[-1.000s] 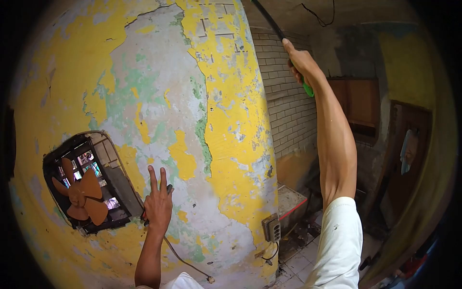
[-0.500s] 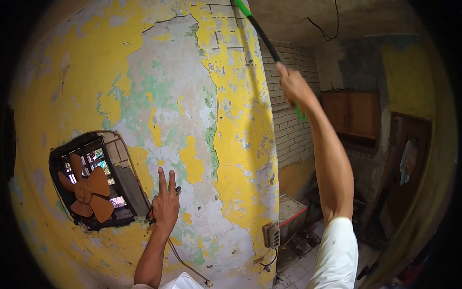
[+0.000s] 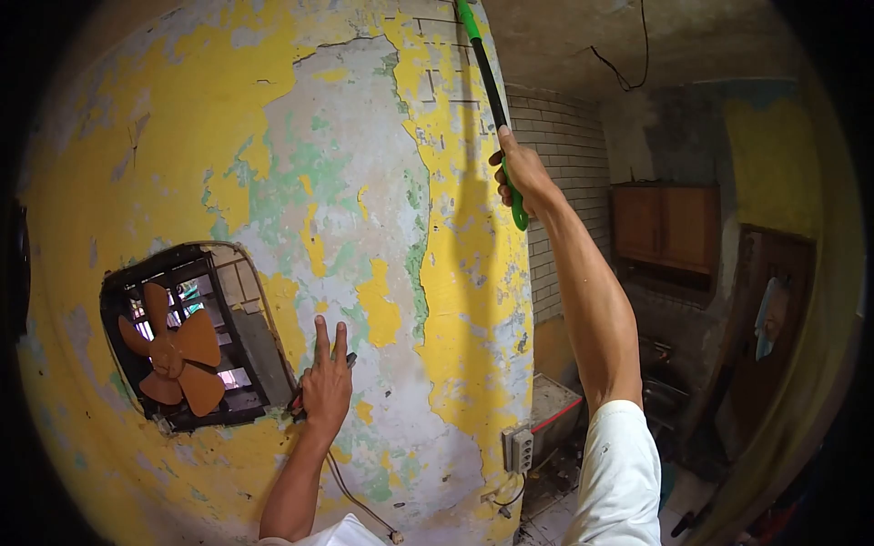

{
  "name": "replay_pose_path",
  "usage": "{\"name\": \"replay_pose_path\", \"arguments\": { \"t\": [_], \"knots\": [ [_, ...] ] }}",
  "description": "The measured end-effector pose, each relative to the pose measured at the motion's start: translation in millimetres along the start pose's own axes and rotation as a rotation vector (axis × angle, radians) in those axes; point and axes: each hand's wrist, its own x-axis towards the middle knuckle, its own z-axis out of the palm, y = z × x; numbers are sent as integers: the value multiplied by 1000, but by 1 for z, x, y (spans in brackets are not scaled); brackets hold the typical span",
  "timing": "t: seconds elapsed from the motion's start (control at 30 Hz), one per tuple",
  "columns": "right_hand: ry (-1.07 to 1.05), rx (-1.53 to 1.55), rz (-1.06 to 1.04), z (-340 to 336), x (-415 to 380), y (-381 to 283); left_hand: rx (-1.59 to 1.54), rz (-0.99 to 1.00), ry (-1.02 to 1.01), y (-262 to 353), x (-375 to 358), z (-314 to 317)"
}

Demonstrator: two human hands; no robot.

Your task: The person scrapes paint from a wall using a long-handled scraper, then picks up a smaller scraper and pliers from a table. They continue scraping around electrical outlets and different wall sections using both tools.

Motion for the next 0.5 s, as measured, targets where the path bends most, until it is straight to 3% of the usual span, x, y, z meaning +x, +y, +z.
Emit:
{"name": "replay_pose_path", "arguments": {
  "t": [0.17,0.27,0.4,0.5],
  "knots": [
    [-57,216,75,5,3,8,0,25,-13,-1,-3,-1],
    [-162,752,-158,24,-17,27,-14,5,-9,0,-3,1],
    [0,701,-170,20,-43,34,13,10,-45,1,-7,-1],
    [27,438,13,4,-109,60,-5,1,7,1,-3,0]
  ]
}}
